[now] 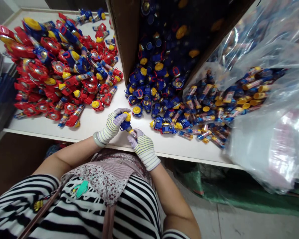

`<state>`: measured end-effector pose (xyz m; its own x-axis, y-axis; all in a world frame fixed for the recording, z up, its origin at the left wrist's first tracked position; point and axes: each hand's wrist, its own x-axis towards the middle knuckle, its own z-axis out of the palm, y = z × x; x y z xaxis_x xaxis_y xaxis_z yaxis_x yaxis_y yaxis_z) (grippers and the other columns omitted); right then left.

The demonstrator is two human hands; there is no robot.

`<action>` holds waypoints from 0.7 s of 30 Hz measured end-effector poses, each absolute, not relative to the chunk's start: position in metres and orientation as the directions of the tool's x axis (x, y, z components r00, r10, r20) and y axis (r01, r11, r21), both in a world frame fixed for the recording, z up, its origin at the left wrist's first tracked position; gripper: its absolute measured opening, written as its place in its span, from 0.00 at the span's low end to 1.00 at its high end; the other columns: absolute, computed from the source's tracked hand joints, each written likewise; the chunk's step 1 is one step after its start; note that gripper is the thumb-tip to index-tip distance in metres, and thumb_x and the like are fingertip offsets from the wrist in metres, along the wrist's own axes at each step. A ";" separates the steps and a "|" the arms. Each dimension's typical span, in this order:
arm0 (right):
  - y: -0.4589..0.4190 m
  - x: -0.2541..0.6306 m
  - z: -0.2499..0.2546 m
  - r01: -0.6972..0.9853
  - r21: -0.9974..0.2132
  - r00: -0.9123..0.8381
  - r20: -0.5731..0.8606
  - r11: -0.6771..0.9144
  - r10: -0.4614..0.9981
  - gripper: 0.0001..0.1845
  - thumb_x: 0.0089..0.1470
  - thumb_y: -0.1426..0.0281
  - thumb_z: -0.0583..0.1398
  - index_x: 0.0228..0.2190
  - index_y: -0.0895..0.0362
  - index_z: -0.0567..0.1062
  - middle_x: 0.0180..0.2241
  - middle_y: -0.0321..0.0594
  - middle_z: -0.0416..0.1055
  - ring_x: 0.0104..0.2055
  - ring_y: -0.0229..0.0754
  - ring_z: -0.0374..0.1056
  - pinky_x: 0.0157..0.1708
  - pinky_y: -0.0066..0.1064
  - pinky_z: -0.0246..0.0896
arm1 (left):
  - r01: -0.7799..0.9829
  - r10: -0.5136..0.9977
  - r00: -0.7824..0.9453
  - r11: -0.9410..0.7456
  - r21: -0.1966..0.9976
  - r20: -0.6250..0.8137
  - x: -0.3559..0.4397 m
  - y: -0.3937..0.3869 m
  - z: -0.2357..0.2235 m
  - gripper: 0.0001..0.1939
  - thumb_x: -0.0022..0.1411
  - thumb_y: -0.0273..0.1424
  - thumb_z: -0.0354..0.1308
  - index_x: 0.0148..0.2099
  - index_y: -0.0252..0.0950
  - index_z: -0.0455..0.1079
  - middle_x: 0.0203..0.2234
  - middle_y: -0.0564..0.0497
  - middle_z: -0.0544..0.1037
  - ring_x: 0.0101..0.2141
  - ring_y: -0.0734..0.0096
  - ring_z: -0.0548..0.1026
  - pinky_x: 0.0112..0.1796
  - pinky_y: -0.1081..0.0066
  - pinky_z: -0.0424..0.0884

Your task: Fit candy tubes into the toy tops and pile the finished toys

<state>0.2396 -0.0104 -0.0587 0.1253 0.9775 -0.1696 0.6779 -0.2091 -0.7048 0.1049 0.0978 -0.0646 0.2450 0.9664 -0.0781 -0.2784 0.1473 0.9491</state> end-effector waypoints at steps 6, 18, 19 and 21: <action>-0.011 0.244 -0.056 0.819 -0.556 0.070 -0.147 -0.141 0.987 0.22 0.64 0.53 0.50 0.42 0.54 0.75 0.36 0.45 0.79 0.37 0.47 0.74 0.36 0.32 0.63 | -0.389 0.968 0.233 0.177 0.904 -0.090 0.108 0.093 -0.071 0.16 0.58 0.40 0.62 0.42 0.32 0.73 0.30 0.49 0.76 0.29 0.72 0.73 0.31 0.73 0.71; -0.001 0.249 -0.039 0.580 -0.786 0.046 -0.228 -0.212 0.973 0.22 0.61 0.49 0.53 0.32 0.54 0.73 0.24 0.37 0.70 0.26 0.40 0.64 0.28 0.30 0.59 | -0.139 0.711 0.695 -0.015 0.990 0.108 0.067 0.140 -0.056 0.31 0.52 0.52 0.68 0.50 0.35 0.76 0.49 0.41 0.76 0.51 0.52 0.73 0.51 0.59 0.70; -0.001 0.251 -0.034 0.482 -0.836 0.003 -0.297 -0.262 0.955 0.23 0.61 0.48 0.52 0.32 0.54 0.73 0.21 0.34 0.66 0.22 0.38 0.60 0.25 0.29 0.56 | -0.147 0.671 0.728 -0.054 0.988 0.145 0.062 0.144 -0.052 0.35 0.46 0.52 0.72 0.51 0.35 0.76 0.52 0.40 0.75 0.53 0.49 0.72 0.53 0.58 0.69; -0.002 0.255 -0.028 0.296 -0.876 -0.108 -0.425 -0.379 0.899 0.26 0.62 0.47 0.51 0.34 0.55 0.73 0.17 0.29 0.57 0.18 0.35 0.51 0.20 0.28 0.49 | -0.174 0.602 0.781 -0.051 0.983 0.169 0.056 0.145 -0.047 0.38 0.43 0.49 0.75 0.53 0.36 0.75 0.53 0.39 0.74 0.54 0.48 0.72 0.52 0.58 0.69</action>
